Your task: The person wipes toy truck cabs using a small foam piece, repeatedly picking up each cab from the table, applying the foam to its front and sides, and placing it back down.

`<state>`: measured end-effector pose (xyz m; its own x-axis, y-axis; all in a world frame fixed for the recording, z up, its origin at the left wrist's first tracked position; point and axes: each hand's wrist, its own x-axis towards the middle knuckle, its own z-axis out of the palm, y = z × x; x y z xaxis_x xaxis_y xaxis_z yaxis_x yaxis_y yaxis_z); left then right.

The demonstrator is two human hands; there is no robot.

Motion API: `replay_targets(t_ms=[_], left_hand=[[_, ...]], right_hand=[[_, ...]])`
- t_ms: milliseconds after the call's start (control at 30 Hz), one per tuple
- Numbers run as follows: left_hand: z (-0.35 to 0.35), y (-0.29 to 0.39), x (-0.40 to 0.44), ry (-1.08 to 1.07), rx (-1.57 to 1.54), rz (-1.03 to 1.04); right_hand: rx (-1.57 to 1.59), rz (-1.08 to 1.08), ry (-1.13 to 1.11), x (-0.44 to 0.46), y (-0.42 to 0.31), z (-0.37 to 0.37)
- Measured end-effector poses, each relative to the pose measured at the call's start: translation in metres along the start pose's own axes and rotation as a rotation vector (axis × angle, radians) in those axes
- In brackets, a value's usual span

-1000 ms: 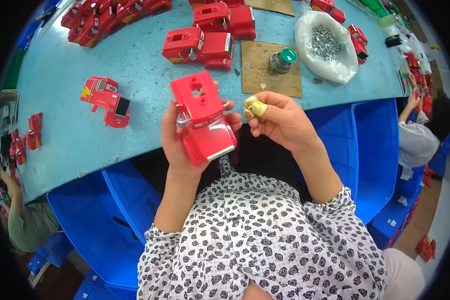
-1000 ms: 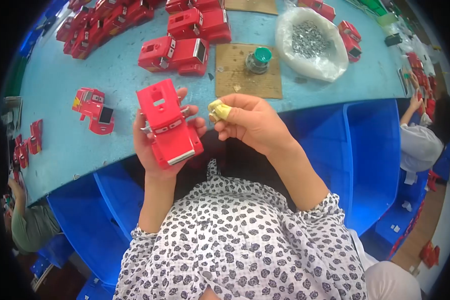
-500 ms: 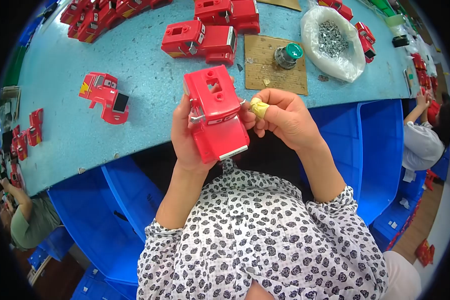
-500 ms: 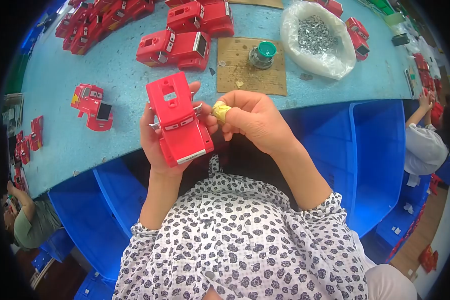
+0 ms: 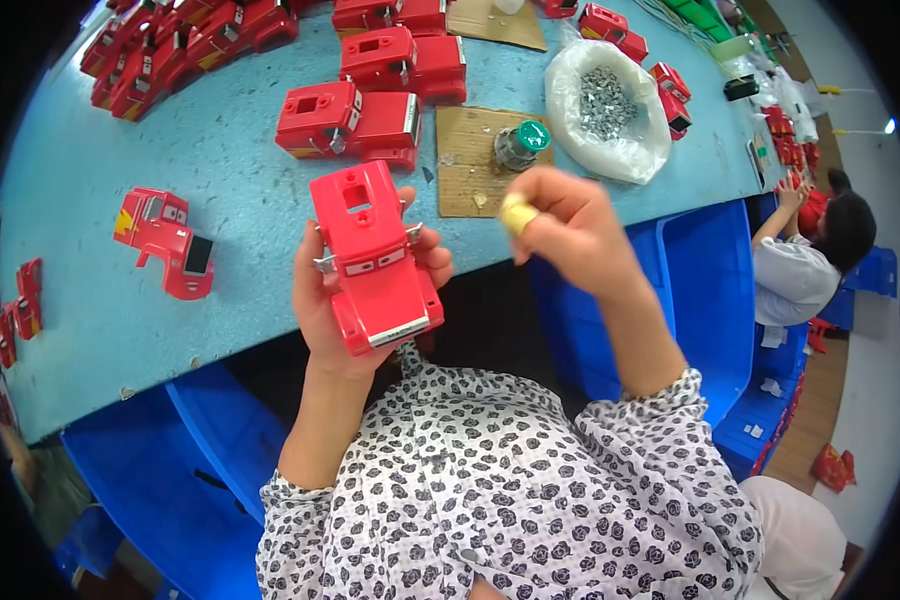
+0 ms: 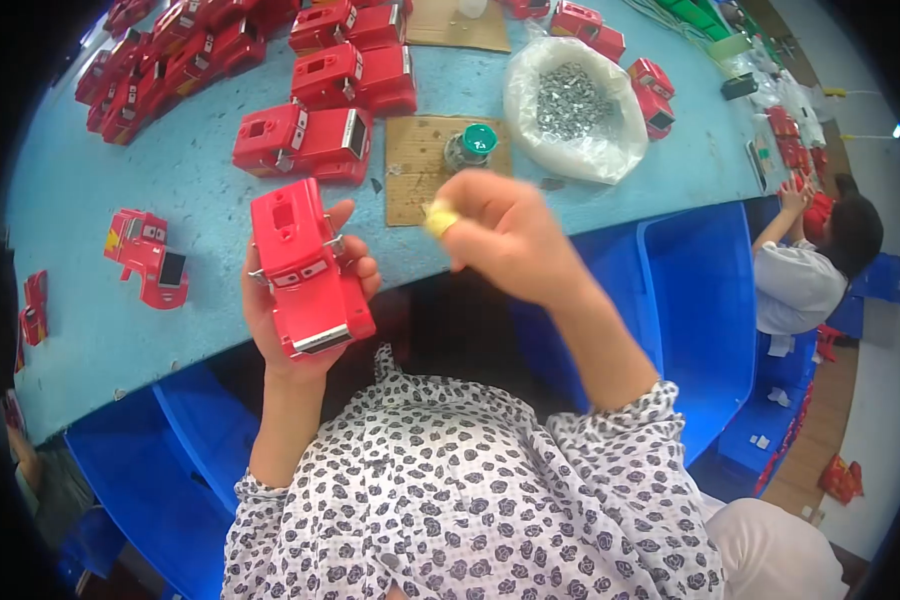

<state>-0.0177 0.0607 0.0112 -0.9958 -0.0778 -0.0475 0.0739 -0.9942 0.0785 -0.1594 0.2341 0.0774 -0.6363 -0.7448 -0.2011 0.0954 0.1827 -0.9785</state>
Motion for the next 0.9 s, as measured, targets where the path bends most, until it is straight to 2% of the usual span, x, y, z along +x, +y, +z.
replay_targets(t_ms=[167,200,267,400,500,567,700,833,867,900], left_hand=[[-0.002,0.0,0.007,-0.016,0.04,-0.007],[-0.003,0.0,0.007,-0.015,0.032,-0.011],[-0.004,0.0,0.006,-0.039,-0.002,-0.002],[-0.005,0.001,0.005,-0.005,-0.024,-0.002],[-0.002,-0.001,0.003,0.006,0.02,0.024],[0.006,-0.002,0.002,0.078,0.067,-0.004],[0.003,-0.002,0.0,0.021,0.071,-0.035],[0.013,-0.001,-0.005,0.085,0.135,-0.039],[0.018,-0.001,-0.008,0.1,0.167,-0.027],[0.024,0.0,-0.011,0.13,0.171,-0.001]], right_hand=[[-0.467,-0.072,0.164,0.016,-0.027,-0.058],[-0.471,-0.066,0.167,0.021,-0.027,-0.062],[-0.668,-0.069,0.151,0.031,-0.029,-0.067],[-0.755,-0.05,0.106,0.047,-0.03,-0.067],[-0.896,-0.122,0.05,0.054,-0.031,-0.066],[-1.0,-0.268,0.014,0.058,-0.026,-0.067],[-1.054,-0.299,-0.01,0.059,-0.03,-0.066],[-1.028,-0.244,-0.013,0.063,-0.021,-0.075],[-0.93,-0.165,-0.024,0.058,-0.027,-0.068],[-0.814,-0.199,-0.03,0.054,-0.029,-0.066]])
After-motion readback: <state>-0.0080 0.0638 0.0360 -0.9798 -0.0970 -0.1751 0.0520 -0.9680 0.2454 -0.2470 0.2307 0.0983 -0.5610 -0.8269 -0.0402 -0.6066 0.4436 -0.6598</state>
